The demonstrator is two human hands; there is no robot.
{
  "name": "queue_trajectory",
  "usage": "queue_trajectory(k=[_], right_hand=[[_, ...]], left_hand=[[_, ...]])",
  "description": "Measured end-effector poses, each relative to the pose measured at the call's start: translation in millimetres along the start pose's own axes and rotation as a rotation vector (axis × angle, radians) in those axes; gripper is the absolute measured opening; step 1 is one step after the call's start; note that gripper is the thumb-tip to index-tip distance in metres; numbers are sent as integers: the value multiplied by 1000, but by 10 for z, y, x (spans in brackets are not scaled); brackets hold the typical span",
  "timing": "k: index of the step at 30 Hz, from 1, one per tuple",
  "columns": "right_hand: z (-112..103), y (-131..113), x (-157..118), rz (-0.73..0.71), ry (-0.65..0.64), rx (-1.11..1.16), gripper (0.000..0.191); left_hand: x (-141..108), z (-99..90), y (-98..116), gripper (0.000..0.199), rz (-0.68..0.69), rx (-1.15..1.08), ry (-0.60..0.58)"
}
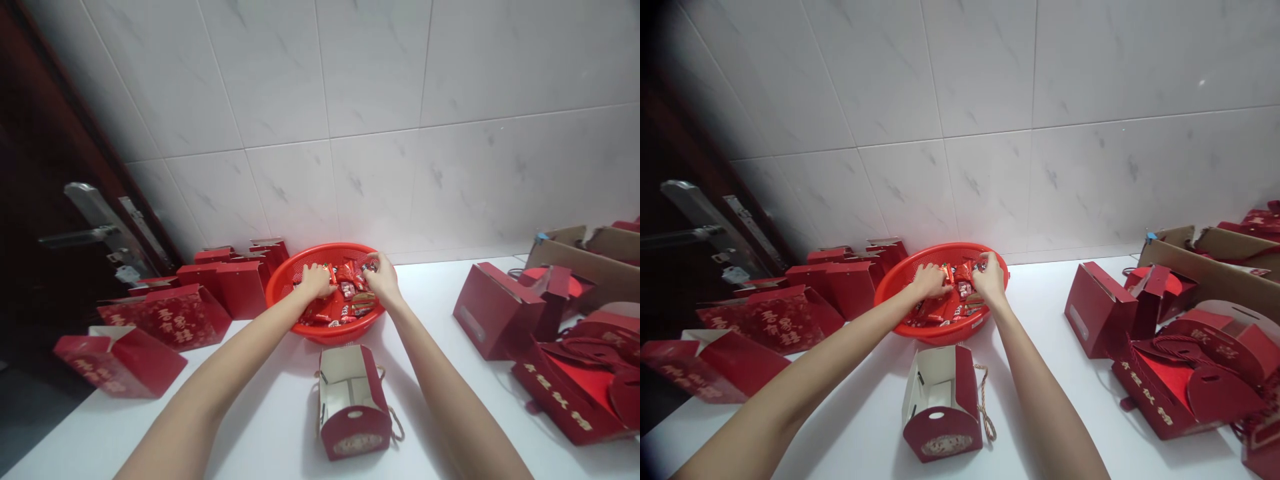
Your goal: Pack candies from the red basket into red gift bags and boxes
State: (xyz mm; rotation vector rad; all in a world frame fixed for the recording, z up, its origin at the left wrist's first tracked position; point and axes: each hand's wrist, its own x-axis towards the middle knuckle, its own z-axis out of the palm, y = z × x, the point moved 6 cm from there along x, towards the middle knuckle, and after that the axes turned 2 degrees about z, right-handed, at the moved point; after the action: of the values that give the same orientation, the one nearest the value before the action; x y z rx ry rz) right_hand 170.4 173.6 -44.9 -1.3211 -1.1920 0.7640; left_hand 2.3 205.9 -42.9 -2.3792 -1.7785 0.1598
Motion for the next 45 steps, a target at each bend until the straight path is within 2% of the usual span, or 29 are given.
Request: queue_trajectory(k=[4, 7, 10, 12, 15, 17, 19, 27, 31, 38, 41, 45], right_hand=[[19, 17, 13, -7, -19, 6, 42], [25, 0, 9, -18, -41, -2, 44], [12, -23, 3, -27, -21, -28, 45], [7, -30, 4, -31, -6, -54, 45], [5, -33, 13, -41, 4, -76, 42], [0, -37, 19, -58, 8, -80, 41], [-6, -41, 22, -77, 8, -88, 40], [-1, -43, 18, -104, 3, -111, 38], [-18, -48, 8, -77, 23, -128, 35], [-33, -50, 10, -31, 43, -98, 29], [-33, -62, 15, -32, 27, -79, 19], [-31, -49, 28, -40, 4, 7, 10]], left_hand=[[-14, 3, 40, 40, 96, -51, 34], [-38, 46, 242, 40, 349, -199, 36], [-100, 116, 451, 41, 606, -335, -44], [-118, 173, 505, 47, 649, -357, -131], [-79, 232, 439, 55, 507, -303, -224], [-45, 239, 353, 54, 373, -237, -233], [-27, 234, 296, 53, 286, -191, -217], [-27, 261, 209, 64, 127, -50, -112], [-29, 201, 117, 72, 24, -67, -82], [-17, 112, -233, 80, -314, 8, -82], [-4, 134, -265, 81, -316, 17, -81], [-8, 89, -213, 84, -245, 26, 10]])
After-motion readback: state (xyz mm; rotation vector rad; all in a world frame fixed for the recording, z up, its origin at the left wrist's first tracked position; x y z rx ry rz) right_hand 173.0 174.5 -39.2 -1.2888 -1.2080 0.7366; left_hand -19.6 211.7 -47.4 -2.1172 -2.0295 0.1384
